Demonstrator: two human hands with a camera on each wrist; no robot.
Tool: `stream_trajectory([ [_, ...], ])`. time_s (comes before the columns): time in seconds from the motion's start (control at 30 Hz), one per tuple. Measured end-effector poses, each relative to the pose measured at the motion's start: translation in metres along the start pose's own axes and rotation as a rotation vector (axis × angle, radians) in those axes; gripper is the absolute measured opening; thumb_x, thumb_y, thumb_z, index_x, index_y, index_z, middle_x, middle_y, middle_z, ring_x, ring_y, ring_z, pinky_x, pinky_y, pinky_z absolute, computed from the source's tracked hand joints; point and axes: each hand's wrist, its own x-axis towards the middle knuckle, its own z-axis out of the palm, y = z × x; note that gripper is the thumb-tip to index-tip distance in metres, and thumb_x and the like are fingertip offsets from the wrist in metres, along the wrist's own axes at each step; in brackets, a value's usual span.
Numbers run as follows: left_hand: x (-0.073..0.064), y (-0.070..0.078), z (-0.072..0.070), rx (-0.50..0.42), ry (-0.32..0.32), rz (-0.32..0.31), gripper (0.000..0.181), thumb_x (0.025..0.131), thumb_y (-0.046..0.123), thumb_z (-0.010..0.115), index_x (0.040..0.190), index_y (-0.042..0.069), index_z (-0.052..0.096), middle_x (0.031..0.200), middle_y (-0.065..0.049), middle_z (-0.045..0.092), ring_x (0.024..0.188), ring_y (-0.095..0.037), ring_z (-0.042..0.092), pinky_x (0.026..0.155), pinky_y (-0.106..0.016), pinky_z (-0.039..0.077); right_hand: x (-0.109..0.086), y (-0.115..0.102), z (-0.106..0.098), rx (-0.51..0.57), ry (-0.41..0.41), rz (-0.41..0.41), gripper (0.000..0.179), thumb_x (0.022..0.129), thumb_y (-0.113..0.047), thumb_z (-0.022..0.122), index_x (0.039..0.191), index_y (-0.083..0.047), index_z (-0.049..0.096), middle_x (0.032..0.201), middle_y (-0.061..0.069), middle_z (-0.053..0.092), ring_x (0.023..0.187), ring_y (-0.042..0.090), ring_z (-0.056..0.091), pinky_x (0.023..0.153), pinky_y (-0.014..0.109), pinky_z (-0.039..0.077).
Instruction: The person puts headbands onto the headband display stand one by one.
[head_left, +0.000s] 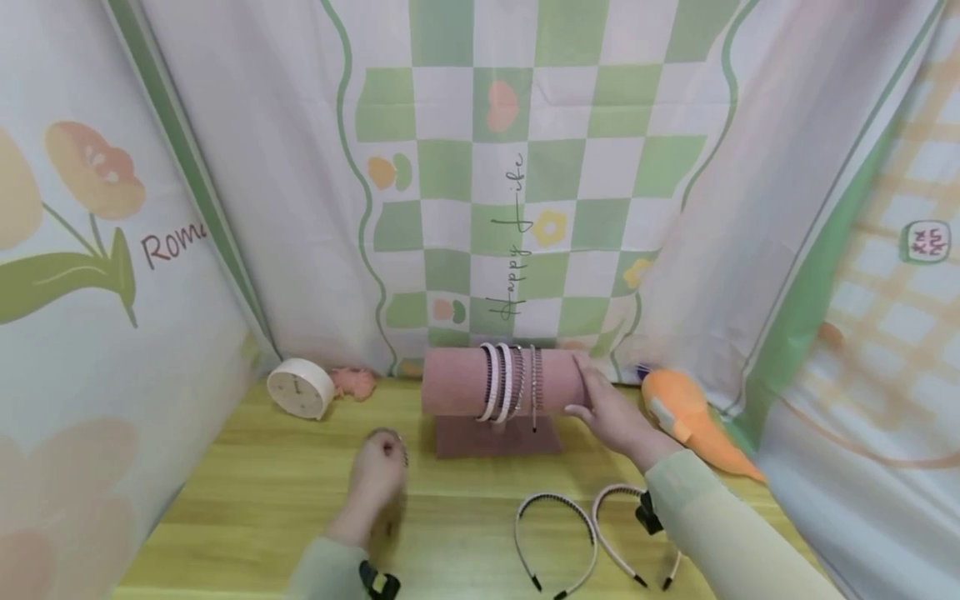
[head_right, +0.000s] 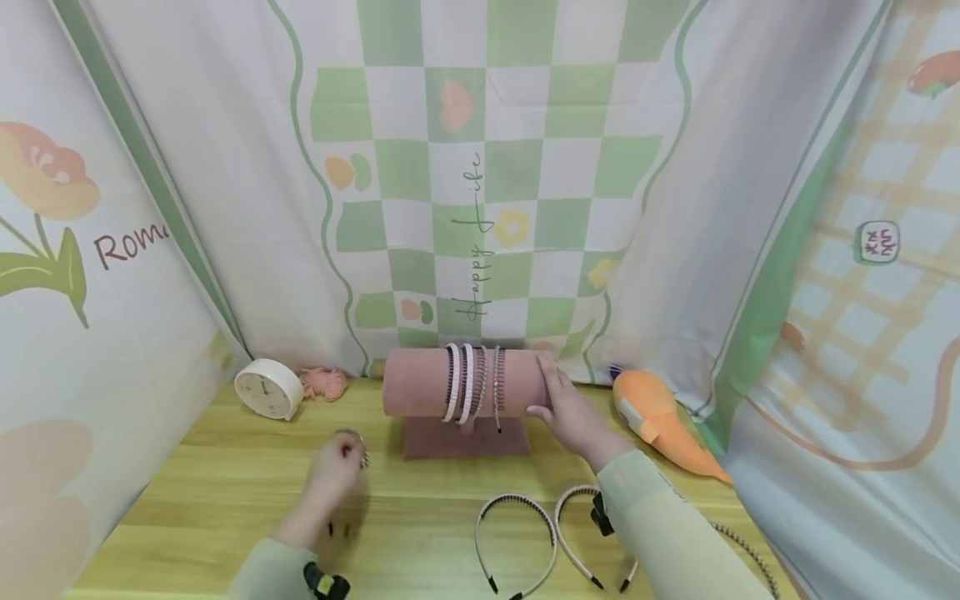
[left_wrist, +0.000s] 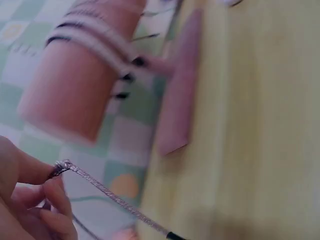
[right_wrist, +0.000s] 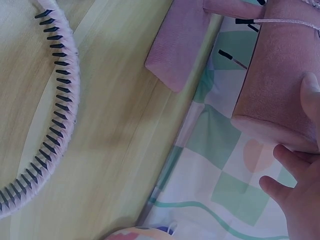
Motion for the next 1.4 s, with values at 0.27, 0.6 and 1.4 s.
stream_trajectory([
  [0.27,0.040,0.018,-0.026,-0.244,0.245,0.156,0.008,0.096,0.005,0.062,0.093,-0.002,0.065,0.091,-0.011,0.060,0.085,-0.023,0.054,0.075,-0.034,0.045,0.000,0.001,-0.003,-0.003,0.000,0.008,0.093,0.096,-0.023,0.066,0.159,-0.010,-0.001,0.157,0.029,0.021,0.136,0.046,0.033,0.111,0.057,0.027],
  [0.6,0.055,0.048,-0.003,-0.081,0.116,0.340,0.009,0.093,0.013,0.069,0.093,0.005,0.074,0.090,-0.005,0.050,0.081,-0.018,0.051,0.069,-0.033,0.047,0.000,0.000,0.003,0.004,0.020,-0.012,0.092,0.095,-0.022,0.067,0.159,-0.010,0.002,0.156,0.029,0.022,0.131,0.049,0.039,0.108,0.059,0.032],
  [1.4,0.059,0.059,0.006,0.594,0.138,0.764,0.056,0.089,0.032,0.074,0.140,0.018,0.057,0.145,0.004,0.051,0.146,-0.026,0.024,0.116,-0.054,0.012,-0.001,-0.002,-0.001,0.011,-0.012,0.011,0.093,0.096,-0.022,0.066,0.160,-0.015,-0.001,0.158,0.028,0.018,0.133,0.048,0.037,0.108,0.058,0.032],
])
